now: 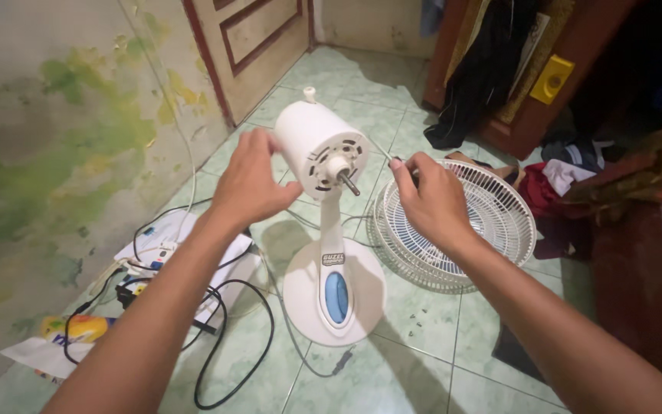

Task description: The person uses a screwdriver to remove screws from the rear housing of a standing fan. They then detach the rear grille and separate the motor housing from the fan stand, leaving the components disassembled on the floor.

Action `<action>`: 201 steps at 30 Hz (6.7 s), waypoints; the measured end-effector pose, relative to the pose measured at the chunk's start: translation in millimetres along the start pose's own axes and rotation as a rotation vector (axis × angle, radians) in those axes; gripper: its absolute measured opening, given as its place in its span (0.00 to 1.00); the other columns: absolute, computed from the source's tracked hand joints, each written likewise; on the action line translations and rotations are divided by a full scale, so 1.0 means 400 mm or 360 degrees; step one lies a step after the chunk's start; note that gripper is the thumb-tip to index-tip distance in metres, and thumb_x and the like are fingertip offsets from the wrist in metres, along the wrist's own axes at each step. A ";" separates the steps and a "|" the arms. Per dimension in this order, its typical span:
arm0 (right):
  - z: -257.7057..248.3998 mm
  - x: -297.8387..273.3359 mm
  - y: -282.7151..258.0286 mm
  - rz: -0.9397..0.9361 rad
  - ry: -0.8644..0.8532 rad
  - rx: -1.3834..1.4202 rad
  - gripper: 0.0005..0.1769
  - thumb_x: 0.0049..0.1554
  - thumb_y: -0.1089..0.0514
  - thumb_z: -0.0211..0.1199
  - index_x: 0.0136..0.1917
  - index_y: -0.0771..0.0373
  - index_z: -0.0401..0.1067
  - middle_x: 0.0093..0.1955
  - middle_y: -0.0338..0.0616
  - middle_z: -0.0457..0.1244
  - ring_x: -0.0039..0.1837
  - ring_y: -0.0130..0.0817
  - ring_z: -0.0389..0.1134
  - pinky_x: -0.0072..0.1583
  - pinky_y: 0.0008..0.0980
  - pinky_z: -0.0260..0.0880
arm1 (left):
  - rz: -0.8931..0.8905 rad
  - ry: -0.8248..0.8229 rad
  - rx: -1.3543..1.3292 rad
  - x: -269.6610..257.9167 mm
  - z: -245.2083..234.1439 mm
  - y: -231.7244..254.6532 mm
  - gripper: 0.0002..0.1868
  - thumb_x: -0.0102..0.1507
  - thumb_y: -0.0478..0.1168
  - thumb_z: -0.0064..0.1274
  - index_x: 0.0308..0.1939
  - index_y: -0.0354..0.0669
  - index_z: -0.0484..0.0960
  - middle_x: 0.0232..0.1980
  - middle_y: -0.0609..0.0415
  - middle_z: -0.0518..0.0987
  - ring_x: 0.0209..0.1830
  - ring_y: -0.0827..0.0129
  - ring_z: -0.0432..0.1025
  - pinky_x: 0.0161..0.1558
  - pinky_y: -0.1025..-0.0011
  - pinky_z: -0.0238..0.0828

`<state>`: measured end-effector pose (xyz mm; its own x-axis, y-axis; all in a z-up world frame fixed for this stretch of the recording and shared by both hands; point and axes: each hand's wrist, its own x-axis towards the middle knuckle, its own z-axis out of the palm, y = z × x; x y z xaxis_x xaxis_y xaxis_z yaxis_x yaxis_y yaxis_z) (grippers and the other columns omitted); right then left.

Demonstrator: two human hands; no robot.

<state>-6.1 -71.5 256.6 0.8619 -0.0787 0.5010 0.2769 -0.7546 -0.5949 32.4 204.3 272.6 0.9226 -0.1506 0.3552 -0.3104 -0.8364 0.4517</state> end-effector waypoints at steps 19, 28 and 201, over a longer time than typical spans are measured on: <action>-0.070 -0.029 -0.123 -0.0123 0.0031 0.0298 0.13 0.63 0.55 0.56 0.46 0.67 0.74 0.28 0.46 0.64 0.30 0.33 0.62 0.35 0.36 0.59 | 0.0860 0.0302 -0.0480 0.014 -0.026 0.056 0.39 0.55 0.36 0.53 0.72 0.39 0.64 0.74 0.36 0.65 0.76 0.43 0.59 0.75 0.54 0.54; -0.113 -0.022 -0.135 -0.0164 -0.0061 0.0432 0.14 0.63 0.57 0.55 0.42 0.68 0.73 0.26 0.41 0.60 0.29 0.26 0.57 0.34 0.33 0.55 | 0.0948 0.0194 -0.0602 0.011 -0.089 0.170 0.12 0.60 0.37 0.62 0.47 0.44 0.85 0.41 0.55 0.86 0.41 0.68 0.81 0.46 0.69 0.76; -0.052 -0.026 -0.112 -0.0228 0.0058 0.0249 0.17 0.57 0.60 0.62 0.59 0.59 0.79 0.30 0.55 0.66 0.27 0.38 0.64 0.36 0.37 0.63 | 0.0731 0.0163 -0.0308 0.125 0.056 0.122 0.15 0.56 0.45 0.55 0.45 0.54 0.88 0.58 0.57 0.80 0.67 0.58 0.64 0.70 0.54 0.43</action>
<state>-36.1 -50.4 291.0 0.7938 -0.0034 0.6082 0.4605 -0.6498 -0.6047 68.5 144.0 294.1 0.6569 -0.4194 0.6265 -0.7243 -0.5818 0.3699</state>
